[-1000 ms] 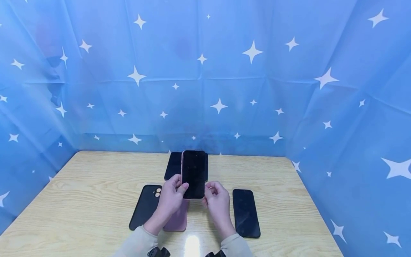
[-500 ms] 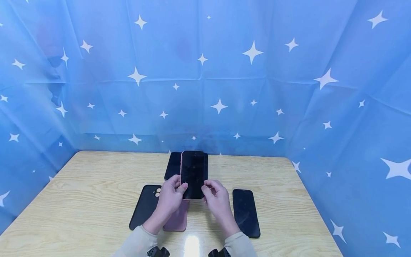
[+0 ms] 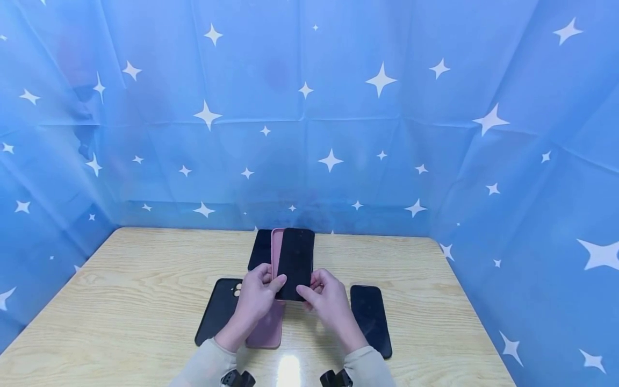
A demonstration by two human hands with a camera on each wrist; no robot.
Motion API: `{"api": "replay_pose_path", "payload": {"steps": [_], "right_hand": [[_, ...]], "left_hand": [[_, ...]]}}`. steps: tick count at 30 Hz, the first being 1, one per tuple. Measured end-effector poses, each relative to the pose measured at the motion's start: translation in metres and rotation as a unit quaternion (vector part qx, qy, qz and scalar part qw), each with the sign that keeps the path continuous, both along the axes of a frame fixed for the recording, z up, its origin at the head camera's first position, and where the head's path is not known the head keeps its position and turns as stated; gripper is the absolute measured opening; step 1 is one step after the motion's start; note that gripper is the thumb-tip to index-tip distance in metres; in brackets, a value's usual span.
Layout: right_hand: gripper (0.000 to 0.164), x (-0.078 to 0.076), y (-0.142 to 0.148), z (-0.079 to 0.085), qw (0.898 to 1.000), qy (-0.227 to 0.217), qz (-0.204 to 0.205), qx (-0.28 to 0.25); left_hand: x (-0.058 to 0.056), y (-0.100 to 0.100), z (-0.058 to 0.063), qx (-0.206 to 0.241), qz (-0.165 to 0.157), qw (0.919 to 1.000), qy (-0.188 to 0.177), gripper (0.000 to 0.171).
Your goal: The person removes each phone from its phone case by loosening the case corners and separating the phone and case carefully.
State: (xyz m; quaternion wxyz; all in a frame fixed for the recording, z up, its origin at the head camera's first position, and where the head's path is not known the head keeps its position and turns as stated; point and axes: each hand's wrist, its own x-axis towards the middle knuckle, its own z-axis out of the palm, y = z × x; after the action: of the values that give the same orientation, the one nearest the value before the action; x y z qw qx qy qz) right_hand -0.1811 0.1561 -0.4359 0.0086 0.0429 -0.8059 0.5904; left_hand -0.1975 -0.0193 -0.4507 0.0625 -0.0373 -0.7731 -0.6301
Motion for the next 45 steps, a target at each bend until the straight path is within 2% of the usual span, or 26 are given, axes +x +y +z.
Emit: {"api": "replay_pose_path", "payload": {"steps": [5, 8, 13, 16, 23, 28, 34, 39, 45], "right_hand": [[0.024, 0.001, 0.004, 0.003, 0.997, -0.023, 0.064, -0.041], [0.024, 0.002, 0.006, 0.005, 0.995, -0.033, 0.075, -0.06], [0.027, 0.004, 0.01, 0.006, 0.994, -0.056, 0.053, -0.077], [0.034, 0.003, 0.014, 0.006, 0.994, -0.067, 0.039, -0.08], [0.032, 0.0, 0.025, 0.006, 0.992, -0.073, 0.012, -0.101], [0.038, -0.002, 0.037, 0.007, 0.993, -0.076, -0.004, -0.09], [0.034, -0.009, 0.048, 0.008, 0.992, -0.075, 0.0, -0.098], [0.033, -0.014, 0.057, 0.01, 0.993, -0.054, 0.011, -0.103], [0.03, -0.018, 0.063, 0.014, 0.994, -0.048, -0.004, -0.096]], "left_hand": [[-0.001, -0.001, -0.001, 0.034, 0.0, 0.9994, -0.011, 0.016], [-0.002, 0.0, -0.001, 0.032, 0.007, 0.9994, -0.012, 0.02], [-0.002, 0.0, -0.001, 0.034, -0.017, 0.999, -0.022, 0.019], [-0.002, 0.0, 0.001, 0.036, -0.049, 0.9978, -0.028, 0.014], [-0.001, -0.006, 0.007, 0.071, -0.122, 0.9886, -0.053, 0.017], [-0.001, -0.01, 0.008, 0.069, -0.132, 0.9865, -0.068, 0.022], [0.001, -0.01, 0.004, 0.065, -0.135, 0.9859, -0.075, 0.021], [0.002, -0.01, 0.002, 0.06, -0.139, 0.9854, -0.077, 0.022], [0.005, -0.008, 0.001, 0.043, -0.14, 0.9858, -0.082, 0.019]]}}
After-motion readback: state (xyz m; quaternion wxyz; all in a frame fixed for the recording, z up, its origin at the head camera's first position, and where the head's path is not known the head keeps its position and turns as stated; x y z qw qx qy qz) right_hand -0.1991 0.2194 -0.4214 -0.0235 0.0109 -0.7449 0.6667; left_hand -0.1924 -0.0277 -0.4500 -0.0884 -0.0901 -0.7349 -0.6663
